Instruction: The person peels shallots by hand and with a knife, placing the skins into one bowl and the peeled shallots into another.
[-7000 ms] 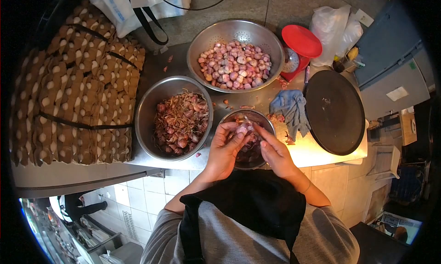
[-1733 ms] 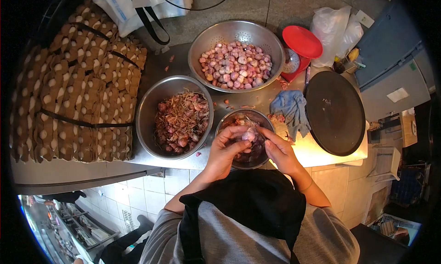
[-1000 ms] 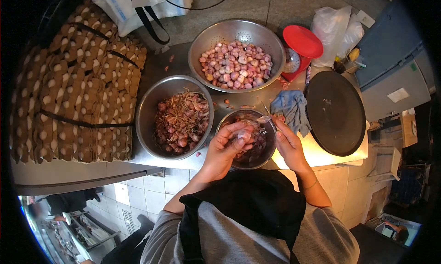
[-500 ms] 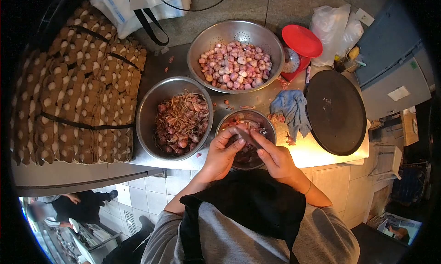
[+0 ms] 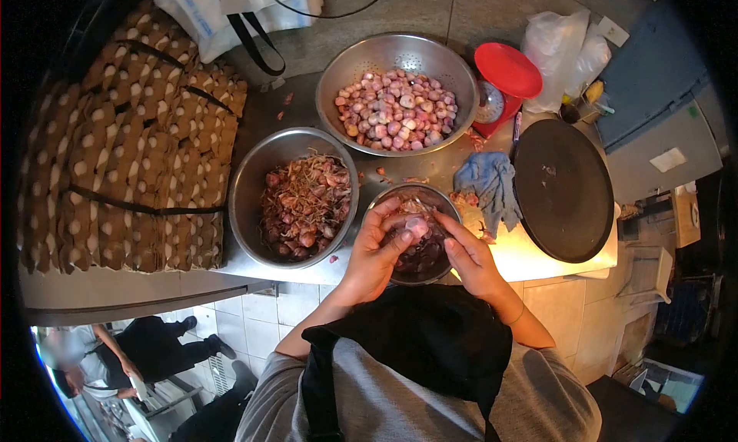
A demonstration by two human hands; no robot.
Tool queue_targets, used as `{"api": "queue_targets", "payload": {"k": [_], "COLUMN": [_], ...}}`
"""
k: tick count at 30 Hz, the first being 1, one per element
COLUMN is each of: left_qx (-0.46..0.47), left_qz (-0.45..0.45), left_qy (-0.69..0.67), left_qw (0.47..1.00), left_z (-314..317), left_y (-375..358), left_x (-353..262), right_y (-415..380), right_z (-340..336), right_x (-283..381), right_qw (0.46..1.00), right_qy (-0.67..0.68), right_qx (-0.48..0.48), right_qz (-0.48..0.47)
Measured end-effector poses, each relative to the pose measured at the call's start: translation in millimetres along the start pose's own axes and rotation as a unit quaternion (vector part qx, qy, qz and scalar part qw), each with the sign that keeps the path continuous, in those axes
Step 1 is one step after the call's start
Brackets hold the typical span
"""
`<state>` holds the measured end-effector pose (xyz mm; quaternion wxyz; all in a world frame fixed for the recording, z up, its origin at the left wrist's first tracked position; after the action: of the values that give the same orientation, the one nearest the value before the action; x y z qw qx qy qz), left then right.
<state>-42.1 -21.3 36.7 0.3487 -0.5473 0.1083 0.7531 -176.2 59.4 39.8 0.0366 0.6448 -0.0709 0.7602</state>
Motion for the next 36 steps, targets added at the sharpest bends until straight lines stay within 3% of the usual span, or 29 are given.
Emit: {"api": "queue_targets", "payload": {"k": [5,9,13,17,19,21,23,26,29,32,34,36], "left_qx": [-0.045,-0.053,-0.048,-0.160,-0.218,-0.265,-0.219,-0.166,-0.189,-0.161,-0.119,-0.043], "left_qz": [-0.021,0.156,0.259,0.250,0.192,0.163,0.018,-0.046,-0.076,0.037,0.022,0.014], "left_qy": [0.028,-0.016,0.082,0.275,0.510,0.703,0.808,0.841,0.791,0.608,0.335,0.185], "left_qw": [0.998,0.986,0.961,0.914,0.809,0.640,0.547,0.513,0.577,0.776,0.934,0.982], "left_z": [-17.0,-20.9,-34.1,-121.8,-180.4,-231.0,-259.5,-288.7,-284.2,-258.4,-200.7,-160.3], "left_y": [33.6,82.0,72.4,91.5,96.7,94.4,84.2,79.6,70.9,65.9,50.9,40.0], "left_x": [-11.1,-68.1,-125.3,-122.4,-111.1,-90.4,-64.7,-39.2,-42.5,-45.7,-59.3,-63.5], "right_y": [-1.0,-2.1,-2.8,-2.3,-0.4,1.2,2.2,1.8,3.3,6.6,6.3,7.7], "right_z": [-2.9,-0.1,-1.9,0.7,1.1,3.1,4.3,4.0,3.4,6.0,5.2,10.1], "right_x": [-5.7,-16.9,-18.2,-13.0,-14.1,-14.5,-14.9,-16.2,-12.7,-10.0,-19.1,-13.2], "right_qw": [1.000,0.999,0.999,1.000,1.000,0.999,0.999,0.999,0.998,0.999,1.000,0.999], "right_qy": [0.017,-0.008,-0.027,-0.004,-0.022,-0.032,-0.030,-0.031,-0.052,-0.043,-0.015,-0.045], "right_qx": [-0.022,-0.004,0.007,-0.002,0.006,0.010,0.009,0.005,0.006,0.007,-0.001,0.013], "right_qz": [-0.004,-0.031,-0.027,0.007,0.009,0.016,0.024,0.034,0.020,-0.011,0.002,-0.015]}}
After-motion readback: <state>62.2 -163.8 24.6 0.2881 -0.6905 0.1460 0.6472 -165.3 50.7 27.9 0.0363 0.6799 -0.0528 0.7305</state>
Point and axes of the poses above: each hand's wrist, its own y-axis towards the middle knuckle, its own z-axis out of the palm, x = y × z, the point moved 4 cm from there along y, towards the middle knuckle, and after that the axes turned 14 degrees about y, right-handed, at the moved point
